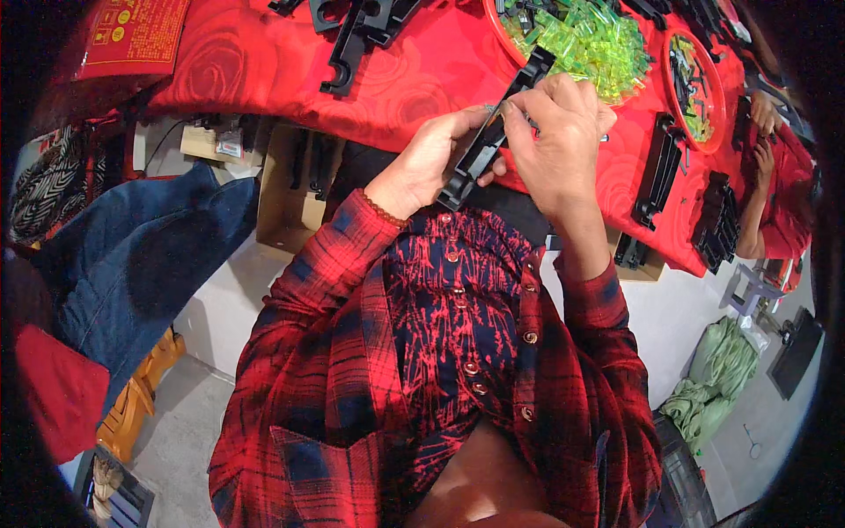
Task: The person assembles toy components by inserting small plastic pieces into black plastic frames by hand. The person sorts through a pile of black plastic frames on the table and assembles more frames.
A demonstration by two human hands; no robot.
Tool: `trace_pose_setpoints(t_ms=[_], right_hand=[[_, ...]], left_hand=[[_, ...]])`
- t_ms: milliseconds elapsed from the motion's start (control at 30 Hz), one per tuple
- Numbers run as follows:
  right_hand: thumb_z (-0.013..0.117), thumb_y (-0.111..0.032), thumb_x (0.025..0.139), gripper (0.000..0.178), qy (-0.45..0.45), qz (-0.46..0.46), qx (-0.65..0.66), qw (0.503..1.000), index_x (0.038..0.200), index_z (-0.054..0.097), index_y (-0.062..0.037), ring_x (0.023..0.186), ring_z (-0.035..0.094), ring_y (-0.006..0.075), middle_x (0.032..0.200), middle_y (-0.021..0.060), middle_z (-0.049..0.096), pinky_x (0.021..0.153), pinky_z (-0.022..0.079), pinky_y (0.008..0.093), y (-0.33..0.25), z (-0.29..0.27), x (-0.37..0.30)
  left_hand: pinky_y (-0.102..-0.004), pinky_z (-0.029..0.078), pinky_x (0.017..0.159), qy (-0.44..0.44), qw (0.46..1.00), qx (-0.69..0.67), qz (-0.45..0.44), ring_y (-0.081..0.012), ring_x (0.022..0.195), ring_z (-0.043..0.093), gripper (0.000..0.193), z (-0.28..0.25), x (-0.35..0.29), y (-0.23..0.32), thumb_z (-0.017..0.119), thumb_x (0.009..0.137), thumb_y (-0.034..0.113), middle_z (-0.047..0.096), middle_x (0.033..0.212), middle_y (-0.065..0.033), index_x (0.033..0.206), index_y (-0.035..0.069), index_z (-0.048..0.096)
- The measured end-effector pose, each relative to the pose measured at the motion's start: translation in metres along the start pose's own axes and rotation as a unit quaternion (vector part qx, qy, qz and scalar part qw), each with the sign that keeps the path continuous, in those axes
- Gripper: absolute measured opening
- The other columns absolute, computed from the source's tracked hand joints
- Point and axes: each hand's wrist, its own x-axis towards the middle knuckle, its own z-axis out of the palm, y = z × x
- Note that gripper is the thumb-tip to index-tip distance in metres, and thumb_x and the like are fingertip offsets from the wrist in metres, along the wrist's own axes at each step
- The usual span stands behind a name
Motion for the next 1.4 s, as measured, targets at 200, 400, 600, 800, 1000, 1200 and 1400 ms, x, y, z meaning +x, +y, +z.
trace_pose_setpoints(t_ms=[200, 400, 600, 800, 1000, 1200, 1400], right_hand=[[0.067, -0.015, 0.079, 0.007, 0.004, -0.006, -0.043, 0.999, 0.075, 0.068, -0.0087, 0.092, 0.053, 0.0264, 0.086, 0.0038, 0.058, 0.087, 0.034, 0.0439, -0.002, 0.003, -0.001], [0.066, -0.013, 0.078, 0.006, -0.004, -0.006, -0.051, 0.999, 0.074, 0.067, -0.0081, 0.092, 0.052, 0.0271, 0.087, 0.005, 0.058, 0.087, 0.034, 0.0437, -0.002, 0.003, -0.003], [0.066, -0.012, 0.076, 0.005, -0.005, 0.004, -0.053, 0.999, 0.073, 0.067, -0.0079, 0.093, 0.053, 0.0274, 0.085, 0.0054, 0.057, 0.087, 0.034, 0.0434, -0.003, 0.0, -0.007], [0.068, -0.014, 0.078, 0.007, -0.011, 0.019, -0.094, 0.995, 0.074, 0.068, -0.0085, 0.09, 0.054, 0.0258, 0.085, 0.0044, 0.058, 0.085, 0.035, 0.0439, -0.001, -0.001, -0.009], [0.068, -0.014, 0.079, 0.007, -0.015, 0.028, -0.094, 0.995, 0.073, 0.069, -0.0093, 0.09, 0.054, 0.0251, 0.084, 0.004, 0.059, 0.084, 0.035, 0.0442, 0.001, -0.004, -0.008], [0.068, -0.015, 0.079, 0.008, -0.019, 0.018, -0.101, 0.995, 0.073, 0.069, -0.0093, 0.091, 0.054, 0.0254, 0.084, 0.0044, 0.059, 0.085, 0.035, 0.0447, 0.001, -0.005, -0.008], [0.069, -0.018, 0.079, 0.009, -0.053, 0.028, -0.104, 0.993, 0.075, 0.07, -0.0091, 0.092, 0.054, 0.0262, 0.086, 0.0049, 0.06, 0.087, 0.035, 0.045, 0.001, -0.003, -0.012]], left_hand=[[-0.0316, 0.054, 0.057, -0.014, 1.0, 0.013, 0.016, -0.0224, 0.073, 0.068, 0.034, 0.002, 0.0, -0.002, 0.037, 0.105, 0.027, 0.067, 0.096, -0.0106, 0.118, 0.002, 0.056], [-0.0302, 0.054, 0.057, -0.011, 0.999, 0.026, 0.026, -0.0218, 0.073, 0.068, 0.035, 0.006, 0.0, -0.003, 0.035, 0.106, 0.029, 0.068, 0.091, -0.0117, 0.112, 0.002, 0.057], [-0.0302, 0.053, 0.061, -0.013, 0.999, 0.021, 0.021, -0.0216, 0.076, 0.068, 0.037, 0.006, -0.001, -0.005, 0.034, 0.105, 0.03, 0.067, 0.091, -0.0128, 0.112, 0.002, 0.057], [-0.0312, 0.053, 0.069, -0.055, 0.992, 0.107, 0.043, -0.0199, 0.085, 0.066, 0.029, 0.002, 0.001, -0.005, 0.048, 0.094, 0.016, 0.065, 0.101, -0.01, 0.118, 0.002, 0.055], [-0.0306, 0.054, 0.078, -0.04, 0.986, 0.164, 0.015, -0.016, 0.094, 0.064, 0.044, 0.019, -0.012, 0.004, 0.054, 0.086, 0.004, 0.062, 0.114, -0.0071, 0.13, 0.001, 0.053], [-0.027, 0.055, 0.074, 0.006, 0.982, 0.188, 0.017, -0.0112, 0.09, 0.064, 0.033, 0.022, -0.009, -0.001, 0.057, 0.097, 0.014, 0.065, 0.105, -0.0033, 0.127, 0.003, 0.055], [-0.0241, 0.052, 0.066, 0.03, 0.964, 0.263, 0.029, -0.0094, 0.077, 0.064, 0.024, 0.025, -0.004, -0.009, 0.054, 0.102, 0.025, 0.065, 0.093, -0.0006, 0.113, 0.004, 0.057]])
